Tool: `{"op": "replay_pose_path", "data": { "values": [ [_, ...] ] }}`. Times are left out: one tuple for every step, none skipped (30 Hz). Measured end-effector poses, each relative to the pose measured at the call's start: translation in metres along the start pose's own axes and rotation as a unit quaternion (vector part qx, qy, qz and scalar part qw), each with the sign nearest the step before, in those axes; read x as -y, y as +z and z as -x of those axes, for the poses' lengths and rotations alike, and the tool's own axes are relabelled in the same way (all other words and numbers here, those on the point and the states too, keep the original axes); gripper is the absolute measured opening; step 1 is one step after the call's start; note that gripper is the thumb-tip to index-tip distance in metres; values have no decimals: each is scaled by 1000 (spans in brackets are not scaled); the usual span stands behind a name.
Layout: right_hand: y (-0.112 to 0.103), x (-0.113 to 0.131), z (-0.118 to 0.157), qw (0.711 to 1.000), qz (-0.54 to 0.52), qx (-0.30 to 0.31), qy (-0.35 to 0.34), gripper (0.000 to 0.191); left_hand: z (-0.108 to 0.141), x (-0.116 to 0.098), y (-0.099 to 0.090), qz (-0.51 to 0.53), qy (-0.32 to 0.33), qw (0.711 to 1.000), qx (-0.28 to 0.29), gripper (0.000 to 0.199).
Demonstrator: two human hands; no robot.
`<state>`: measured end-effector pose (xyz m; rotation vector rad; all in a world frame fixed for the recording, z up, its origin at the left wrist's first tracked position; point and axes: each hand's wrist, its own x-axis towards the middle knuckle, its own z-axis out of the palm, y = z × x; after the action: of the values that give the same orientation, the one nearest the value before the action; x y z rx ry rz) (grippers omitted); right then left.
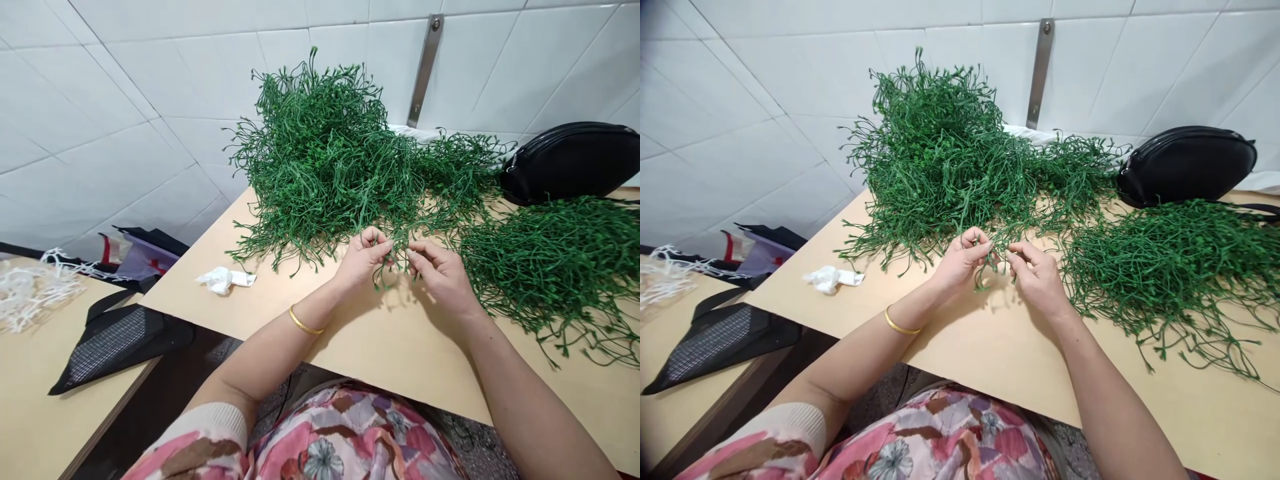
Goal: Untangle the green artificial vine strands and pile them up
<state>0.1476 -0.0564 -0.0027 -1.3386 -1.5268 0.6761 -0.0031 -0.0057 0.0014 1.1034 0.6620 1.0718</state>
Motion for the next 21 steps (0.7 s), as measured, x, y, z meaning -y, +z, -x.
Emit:
{"op": "replay_pose_path", "data": {
  "values": [
    [-1, 1, 0, 1000, -1, -1, -4, 19, 1, -2, 0, -8, 4, 1000, 2, 23],
    [-2, 2, 0, 1000, 2, -12, -11, 20, 1, -3, 1, -21, 7, 1000, 1, 22],
    [-4, 2, -1, 999, 7, -29, -20, 22, 1, -4, 1, -36, 10, 999, 0, 20],
    [-5, 2, -2, 998, 11, -48, -30, 23, 2, -5, 1, -54, 12, 998, -1, 18],
    [-6, 1, -2, 997, 15, -65, -39, 24, 2, -4, 2, -71, 11, 997, 2, 16],
    [-6, 1, -3, 996, 18, -75, -46, 25, 1, -3, 2, -88, 10, 996, 6, 14],
    [-6, 0, -4, 996, 20, -74, -50, 27, 1, -2, 2, -105, 9, 994, 12, 13],
    [-6, -1, -5, 996, 21, -66, -47, 28, 1, 0, 2, -122, 8, 992, 16, 12],
    [-6, -2, -5, 998, 17, -54, -39, 28, 1, 1, 3, -138, 8, 990, 19, 10],
    [-6, -3, -5, 999, 9, -41, -27, 27, 2, 3, 3, -153, 8, 988, 23, 8],
    [-6, -4, -5, 1000, -2, -30, -9, 25, 2, 4, 4, -166, 6, 986, 30, 8],
    [-5, -4, -5, 1000, -16, -17, 9, 24, 3, 4, 4, -177, 2, 984, 37, 10],
    [-6, -4, -5, 999, -28, -1, 25, 24, 3, 5, 5, -185, -5, 982, 45, 11],
    [-6, -3, -5, 998, -39, 17, 37, 24, 4, 4, 5, -192, -12, 980, 49, 13],
    [-6, -3, -5, 997, -49, 37, 46, 23, 4, 3, 6, -199, -18, 979, 50, 14],
    [-7, -2, -4, 995, -57, 55, 55, 22, 4, 3, 6, -204, -22, 978, 46, 14],
    [-8, -2, -4, 994, -64, 69, 63, 21, 3, 2, 7, -208, -24, 977, 40, 14],
    [-8, -1, -4, 992, -68, 77, 74, 20, 3, 0, 7, -213, -25, 976, 34, 13],
    [-8, -1, -4, 991, -70, 76, 86, 20, 3, -1, 8, -218, -25, 975, 29, 12],
    [-8, -1, -5, 990, -70, 70, 98, 19, 3, -2, 8, -224, -26, 974, 26, 11],
    [-8, -2, -5, 990, -68, 60, 108, 18, 3, -3, 8, -232, -28, 972, 25, 9]
  ]
}}
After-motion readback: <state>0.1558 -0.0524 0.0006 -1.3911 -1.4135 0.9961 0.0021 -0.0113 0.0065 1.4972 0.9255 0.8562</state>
